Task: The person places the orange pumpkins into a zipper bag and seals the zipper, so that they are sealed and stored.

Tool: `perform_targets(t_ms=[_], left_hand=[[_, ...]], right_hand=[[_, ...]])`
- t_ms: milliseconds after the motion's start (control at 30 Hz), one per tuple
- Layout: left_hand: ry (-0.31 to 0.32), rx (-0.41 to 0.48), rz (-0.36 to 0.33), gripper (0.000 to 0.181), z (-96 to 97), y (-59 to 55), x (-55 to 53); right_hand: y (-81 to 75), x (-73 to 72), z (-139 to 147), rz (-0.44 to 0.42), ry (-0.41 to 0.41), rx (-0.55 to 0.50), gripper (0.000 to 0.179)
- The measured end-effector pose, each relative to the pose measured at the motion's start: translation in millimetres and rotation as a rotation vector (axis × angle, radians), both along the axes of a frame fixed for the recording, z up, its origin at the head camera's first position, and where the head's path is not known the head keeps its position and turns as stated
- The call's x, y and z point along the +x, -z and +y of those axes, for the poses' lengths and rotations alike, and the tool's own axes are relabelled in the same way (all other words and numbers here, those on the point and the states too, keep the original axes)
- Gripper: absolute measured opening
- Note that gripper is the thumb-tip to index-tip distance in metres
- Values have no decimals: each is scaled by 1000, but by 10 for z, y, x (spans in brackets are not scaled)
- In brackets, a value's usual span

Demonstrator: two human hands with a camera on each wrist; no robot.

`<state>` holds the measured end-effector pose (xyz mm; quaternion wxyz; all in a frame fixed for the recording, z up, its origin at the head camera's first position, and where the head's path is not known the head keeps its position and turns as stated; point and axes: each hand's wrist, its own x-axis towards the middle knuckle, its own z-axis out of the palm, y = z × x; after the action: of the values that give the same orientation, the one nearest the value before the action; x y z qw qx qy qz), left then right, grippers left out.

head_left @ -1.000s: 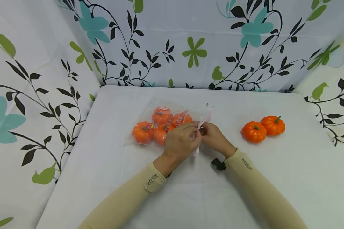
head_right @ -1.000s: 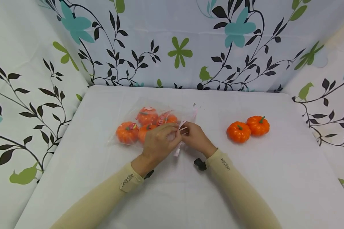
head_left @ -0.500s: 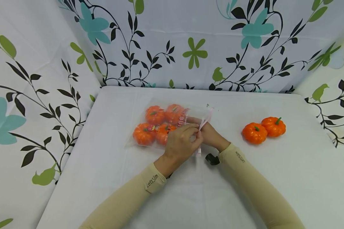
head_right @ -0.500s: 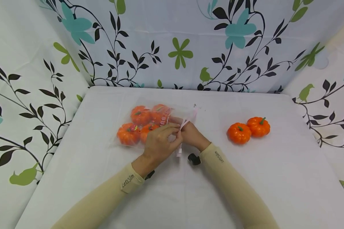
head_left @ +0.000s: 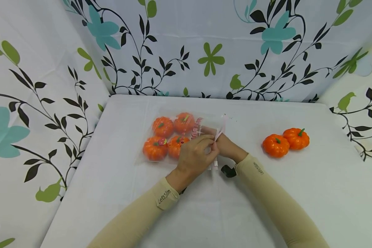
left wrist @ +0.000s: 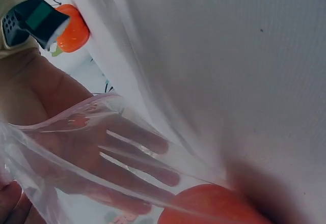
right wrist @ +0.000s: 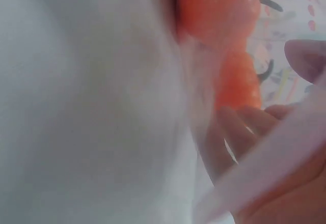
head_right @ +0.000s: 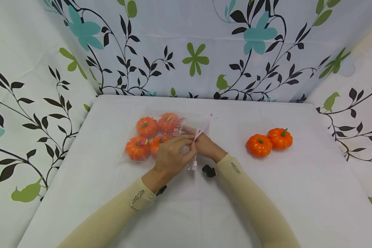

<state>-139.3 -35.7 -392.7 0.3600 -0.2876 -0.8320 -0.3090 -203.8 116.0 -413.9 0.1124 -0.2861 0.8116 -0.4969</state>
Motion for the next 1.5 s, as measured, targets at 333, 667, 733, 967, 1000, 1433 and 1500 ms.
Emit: perform_targets(t_ms=[333,667,733,967,1000,1433,1500], left_hand=[[-13,-1,-17,8,-18,-8,-4],[-10,35,-14,6,-12,-7,-11],[-9,36,-19,6,-14,-7,-9],[-14,25,-35,6,-21,-1,-6],[-13,25,-37,7,-21,0,-7],[-21,25,-40,7,-10,-1,2],[-22,24,-41,7,-8,1,4]], right_hand=[[-110,319,527,209,341,356,54],[-328,405,1208,445,496,668,138],[-358,400,1353,394,499,702,149],[-340,366,1734,281,483,747,154],[-325,366,1771,267,482,753,153],[-185,412,1963,223,498,819,91],[-175,425,1952,250,507,814,81]])
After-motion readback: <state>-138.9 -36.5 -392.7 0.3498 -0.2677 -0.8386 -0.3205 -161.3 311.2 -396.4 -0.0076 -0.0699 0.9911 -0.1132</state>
